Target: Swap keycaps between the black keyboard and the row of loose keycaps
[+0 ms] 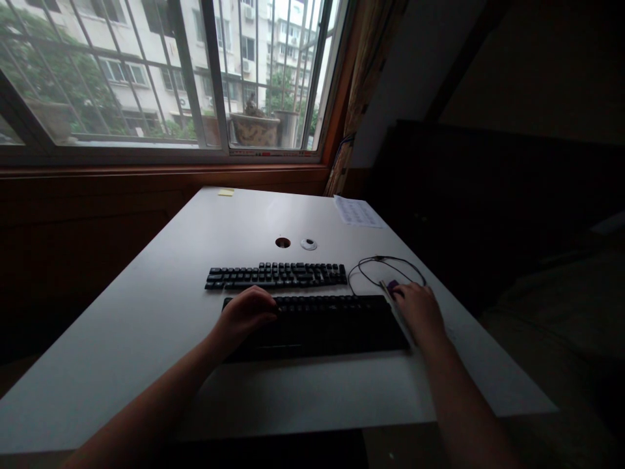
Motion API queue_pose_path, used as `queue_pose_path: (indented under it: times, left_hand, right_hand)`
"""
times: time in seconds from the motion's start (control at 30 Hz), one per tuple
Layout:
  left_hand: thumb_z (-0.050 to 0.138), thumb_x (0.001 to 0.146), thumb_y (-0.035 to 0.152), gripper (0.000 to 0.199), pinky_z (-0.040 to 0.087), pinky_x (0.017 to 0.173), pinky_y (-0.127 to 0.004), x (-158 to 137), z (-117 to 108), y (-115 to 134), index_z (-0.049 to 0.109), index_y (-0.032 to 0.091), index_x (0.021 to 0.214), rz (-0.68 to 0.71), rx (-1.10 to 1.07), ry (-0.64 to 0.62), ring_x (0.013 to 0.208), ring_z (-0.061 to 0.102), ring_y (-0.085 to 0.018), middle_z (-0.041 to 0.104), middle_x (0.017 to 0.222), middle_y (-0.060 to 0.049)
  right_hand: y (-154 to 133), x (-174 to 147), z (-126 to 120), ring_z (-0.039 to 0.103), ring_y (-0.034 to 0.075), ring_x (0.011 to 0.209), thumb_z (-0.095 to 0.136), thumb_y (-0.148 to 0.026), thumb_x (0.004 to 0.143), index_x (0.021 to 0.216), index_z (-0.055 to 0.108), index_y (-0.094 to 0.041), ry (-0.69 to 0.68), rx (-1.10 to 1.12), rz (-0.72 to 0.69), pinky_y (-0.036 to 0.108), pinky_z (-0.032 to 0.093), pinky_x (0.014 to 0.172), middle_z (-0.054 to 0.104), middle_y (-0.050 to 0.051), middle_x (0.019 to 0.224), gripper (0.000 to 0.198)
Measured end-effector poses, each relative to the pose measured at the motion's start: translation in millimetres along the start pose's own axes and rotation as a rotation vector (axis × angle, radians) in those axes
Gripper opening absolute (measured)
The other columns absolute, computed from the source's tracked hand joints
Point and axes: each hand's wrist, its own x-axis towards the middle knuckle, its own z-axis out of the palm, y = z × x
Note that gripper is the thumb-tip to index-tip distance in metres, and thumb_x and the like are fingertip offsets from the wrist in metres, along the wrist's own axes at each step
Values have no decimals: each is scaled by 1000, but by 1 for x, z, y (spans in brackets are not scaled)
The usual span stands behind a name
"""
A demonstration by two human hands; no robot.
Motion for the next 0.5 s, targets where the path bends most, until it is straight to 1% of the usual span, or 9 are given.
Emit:
queue_pose_path:
  times: [0.07, 0.13, 0.17, 0.2, 0.27, 0.33, 0.37, 0.43, 0.5]
  left_hand:
    - [81, 84, 25, 20, 60, 84, -32, 0, 0, -1, 70, 17, 98, 3, 29, -9, 92, 69, -18, 68, 99, -7]
    - [79, 86, 26, 18, 60, 86, -34, 1, 1, 0, 70, 16, 98, 8, 50, -17, 95, 70, -20, 70, 101, -8]
    - [78, 87, 26, 17, 60, 88, -36, 1, 1, 1, 70, 16, 97, 7, 52, -22, 97, 70, -20, 71, 103, -9]
    - [78, 87, 27, 16, 60, 89, -37, 0, 2, 1, 70, 16, 97, 2, 48, -28, 98, 71, -21, 72, 104, -9]
    - [77, 88, 27, 16, 60, 91, -39, 0, 4, 3, 70, 16, 97, -22, 28, -40, 99, 72, -21, 74, 106, -10]
    - [77, 87, 28, 18, 60, 93, -40, -1, 5, 3, 69, 16, 98, -51, 5, -44, 98, 73, -21, 76, 106, -9]
    - [77, 87, 29, 19, 61, 93, -40, -1, 5, 3, 69, 16, 99, -60, -3, -41, 98, 74, -20, 76, 105, -9]
    - [78, 86, 30, 21, 61, 92, -39, -2, 5, 3, 68, 17, 99, -65, -2, -33, 97, 74, -20, 77, 104, -8]
    - [79, 85, 30, 21, 61, 91, -38, -1, 6, 3, 69, 17, 97, -58, 12, -30, 96, 74, -20, 77, 102, -8]
  right_hand:
    - [-9, 0, -12, 60, 29, 99, 52, -24, 93, 98, 73, -16, 78, 20, 13, 44, 43, 96, 68, 15, 98, 23]
    - [-26, -3, -30, 60, 28, 100, 51, -30, 97, 104, 70, -16, 192, 76, 30, 42, 46, 94, 65, 16, 103, 25]
    - [-39, -6, -41, 60, 26, 99, 50, -32, 98, 107, 68, -17, 240, 112, 26, 39, 48, 91, 64, 14, 105, 25]
    - [-54, -9, -52, 61, 25, 97, 53, -32, 97, 106, 68, -19, 316, 224, 8, 39, 50, 89, 63, 12, 103, 22]
    - [-91, -18, -72, 62, 25, 95, 59, -31, 94, 100, 67, -22, 392, 407, -77, 39, 53, 85, 63, 9, 101, 14]
    - [-131, -29, -85, 63, 23, 93, 61, -27, 93, 99, 67, -25, 361, 540, -171, 38, 55, 82, 64, 6, 99, 9]
    - [-150, -35, -89, 64, 23, 93, 62, -25, 93, 100, 68, -26, 320, 603, -226, 39, 55, 83, 65, 4, 98, 9]
    - [-185, -46, -89, 66, 22, 93, 62, -22, 94, 103, 69, -28, 235, 736, -313, 38, 57, 83, 66, 3, 98, 13]
    - [-213, -56, -83, 67, 20, 91, 63, -22, 95, 104, 70, -29, 177, 855, -338, 35, 58, 81, 67, 3, 97, 14]
